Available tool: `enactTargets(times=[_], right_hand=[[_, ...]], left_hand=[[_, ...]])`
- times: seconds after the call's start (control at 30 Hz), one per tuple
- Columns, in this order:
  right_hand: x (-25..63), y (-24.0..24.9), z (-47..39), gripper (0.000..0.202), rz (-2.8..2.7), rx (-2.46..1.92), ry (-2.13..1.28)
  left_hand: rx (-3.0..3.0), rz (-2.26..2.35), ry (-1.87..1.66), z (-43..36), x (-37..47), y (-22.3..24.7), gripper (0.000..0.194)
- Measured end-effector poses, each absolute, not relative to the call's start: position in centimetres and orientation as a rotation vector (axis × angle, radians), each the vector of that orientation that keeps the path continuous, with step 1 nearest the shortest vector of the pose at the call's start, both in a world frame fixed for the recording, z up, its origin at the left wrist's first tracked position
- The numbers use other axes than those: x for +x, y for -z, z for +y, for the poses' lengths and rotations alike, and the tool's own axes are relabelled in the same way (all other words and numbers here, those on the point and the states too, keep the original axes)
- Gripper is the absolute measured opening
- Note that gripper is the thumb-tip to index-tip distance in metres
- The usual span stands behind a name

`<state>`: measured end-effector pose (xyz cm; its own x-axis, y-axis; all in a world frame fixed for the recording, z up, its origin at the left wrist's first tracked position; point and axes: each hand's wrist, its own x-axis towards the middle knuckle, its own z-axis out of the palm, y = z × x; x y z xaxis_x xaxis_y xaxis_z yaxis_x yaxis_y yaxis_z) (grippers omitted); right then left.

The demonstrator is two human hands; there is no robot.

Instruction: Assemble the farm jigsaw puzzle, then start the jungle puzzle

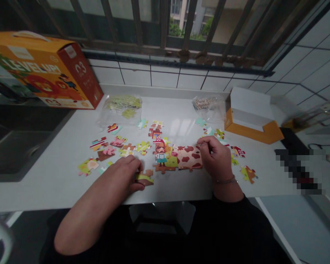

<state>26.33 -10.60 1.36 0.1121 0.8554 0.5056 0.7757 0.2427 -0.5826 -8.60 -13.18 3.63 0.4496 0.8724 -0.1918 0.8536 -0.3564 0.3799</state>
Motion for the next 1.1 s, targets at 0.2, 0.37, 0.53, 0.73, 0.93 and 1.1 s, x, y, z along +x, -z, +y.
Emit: enactTargets(times=[0.2,0.37,0.53,0.73,0.93,1.1], right_hand=[[26.8,-1.2,-10.2,0.022,-1.397,-1.655,-0.059],[26.9,-1.3,-10.1,0.023,-1.434,-1.645,-0.135],[26.7,-1.2,-10.2,0.023,-1.508,-1.607,-0.191],[26.7,-1.3,-10.2,0.024,-1.516,-1.615,-0.192],[26.7,-1.3,-10.2,0.024,-1.522,-1.605,-0.184],[26.8,-1.2,-10.1,0.024,-1.523,-1.604,-0.175]], left_hand=[[2.229,1.450,-0.069,-13.2,-8.6,-3.3,0.023],[2.234,1.387,-0.113,-13.5,-8.1,-3.6,0.014],[2.234,1.311,-0.185,-13.6,-8.4,-3.0,0.007],[2.197,1.313,-0.174,-13.4,-8.4,-2.9,0.016],[2.154,1.349,-0.152,-13.1,-8.2,-3.8,0.024],[2.112,1.445,-0.091,-12.4,-8.7,-4.5,0.029]])
